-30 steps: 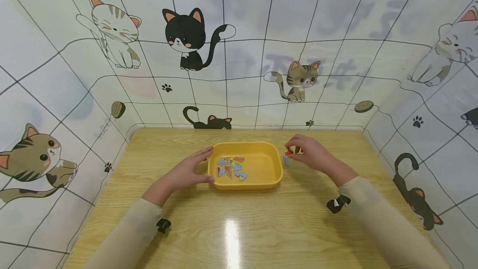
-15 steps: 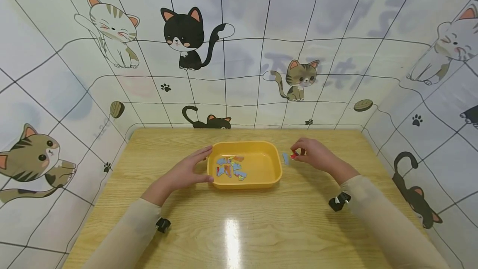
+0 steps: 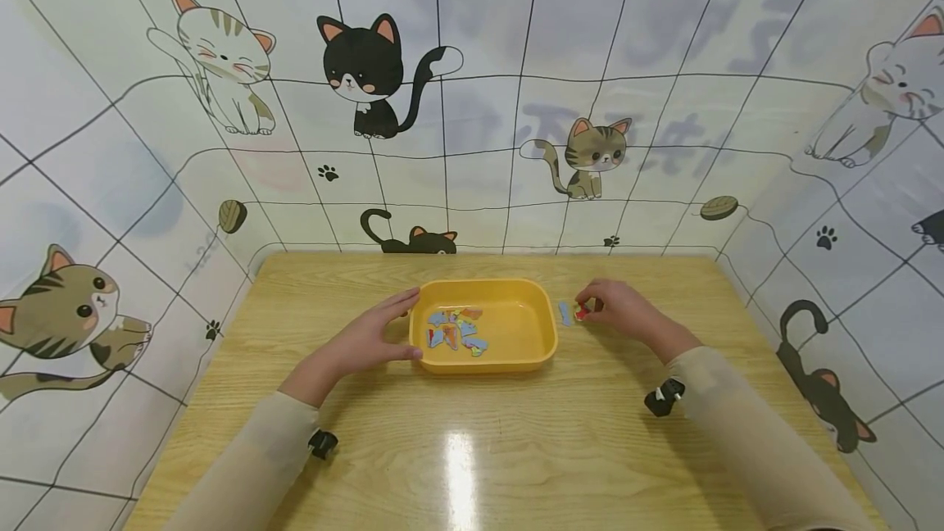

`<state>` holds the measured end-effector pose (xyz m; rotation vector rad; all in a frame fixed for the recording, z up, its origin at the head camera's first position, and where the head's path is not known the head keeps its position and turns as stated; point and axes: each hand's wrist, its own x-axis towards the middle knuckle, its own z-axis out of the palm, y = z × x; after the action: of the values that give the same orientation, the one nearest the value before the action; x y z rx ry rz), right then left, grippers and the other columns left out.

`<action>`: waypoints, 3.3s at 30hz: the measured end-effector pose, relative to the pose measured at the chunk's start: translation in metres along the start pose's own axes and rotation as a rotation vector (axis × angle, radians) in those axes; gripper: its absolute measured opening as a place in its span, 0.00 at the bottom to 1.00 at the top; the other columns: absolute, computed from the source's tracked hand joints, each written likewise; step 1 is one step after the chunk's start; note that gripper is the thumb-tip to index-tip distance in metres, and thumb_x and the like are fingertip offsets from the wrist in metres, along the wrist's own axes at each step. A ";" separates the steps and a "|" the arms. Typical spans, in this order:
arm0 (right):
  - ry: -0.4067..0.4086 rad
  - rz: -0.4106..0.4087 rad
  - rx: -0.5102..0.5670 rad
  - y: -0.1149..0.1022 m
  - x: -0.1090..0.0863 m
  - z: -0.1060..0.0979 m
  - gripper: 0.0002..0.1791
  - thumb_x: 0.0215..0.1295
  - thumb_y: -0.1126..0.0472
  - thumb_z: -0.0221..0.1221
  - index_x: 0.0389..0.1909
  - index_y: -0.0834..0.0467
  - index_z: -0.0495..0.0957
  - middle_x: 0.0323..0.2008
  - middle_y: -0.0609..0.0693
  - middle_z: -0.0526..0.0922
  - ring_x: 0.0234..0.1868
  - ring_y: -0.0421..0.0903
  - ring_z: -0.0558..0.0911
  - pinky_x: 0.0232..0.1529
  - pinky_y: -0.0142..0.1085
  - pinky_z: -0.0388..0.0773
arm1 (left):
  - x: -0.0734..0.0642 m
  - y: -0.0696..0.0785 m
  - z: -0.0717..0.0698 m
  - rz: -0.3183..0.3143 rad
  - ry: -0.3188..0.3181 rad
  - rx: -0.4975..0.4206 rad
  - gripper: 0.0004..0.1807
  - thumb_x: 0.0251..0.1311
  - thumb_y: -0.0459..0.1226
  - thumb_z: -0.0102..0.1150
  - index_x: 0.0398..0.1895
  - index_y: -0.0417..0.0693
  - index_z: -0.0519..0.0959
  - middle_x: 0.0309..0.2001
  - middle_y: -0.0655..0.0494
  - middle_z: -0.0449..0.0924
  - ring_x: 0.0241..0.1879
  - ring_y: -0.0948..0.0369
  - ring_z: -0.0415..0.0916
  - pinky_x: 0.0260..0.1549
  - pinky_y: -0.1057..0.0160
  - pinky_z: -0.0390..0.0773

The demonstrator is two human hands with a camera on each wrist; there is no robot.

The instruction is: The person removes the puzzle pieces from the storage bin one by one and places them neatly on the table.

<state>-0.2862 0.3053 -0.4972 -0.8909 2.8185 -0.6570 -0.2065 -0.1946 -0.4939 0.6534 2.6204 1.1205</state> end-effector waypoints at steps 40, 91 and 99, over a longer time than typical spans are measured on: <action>-0.011 0.107 0.060 -0.007 0.007 0.003 0.20 0.70 0.68 0.73 0.61 0.69 0.85 0.54 0.62 0.88 0.48 0.57 0.87 0.49 0.52 0.87 | 0.001 -0.007 0.001 0.025 0.005 0.013 0.59 0.63 0.54 0.82 0.90 0.50 0.59 0.90 0.59 0.50 0.82 0.45 0.64 0.79 0.33 0.61; -0.320 -0.243 0.060 -0.141 0.078 0.064 0.26 0.70 0.66 0.74 0.67 0.53 0.84 0.55 0.48 0.82 0.45 0.43 0.79 0.50 0.38 0.82 | 0.004 -0.012 0.002 0.016 0.001 0.011 0.58 0.62 0.53 0.83 0.90 0.52 0.60 0.90 0.63 0.52 0.82 0.46 0.63 0.80 0.34 0.60; -0.352 -0.237 0.096 -0.145 0.080 0.066 0.24 0.72 0.64 0.74 0.67 0.52 0.85 0.51 0.46 0.79 0.41 0.41 0.78 0.47 0.37 0.80 | 0.003 -0.010 0.001 0.017 0.004 0.001 0.57 0.63 0.52 0.83 0.90 0.52 0.60 0.90 0.62 0.52 0.81 0.45 0.64 0.79 0.33 0.60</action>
<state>-0.2606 0.1290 -0.4911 -1.2011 2.3750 -0.5885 -0.2123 -0.1988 -0.5022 0.6759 2.6242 1.1264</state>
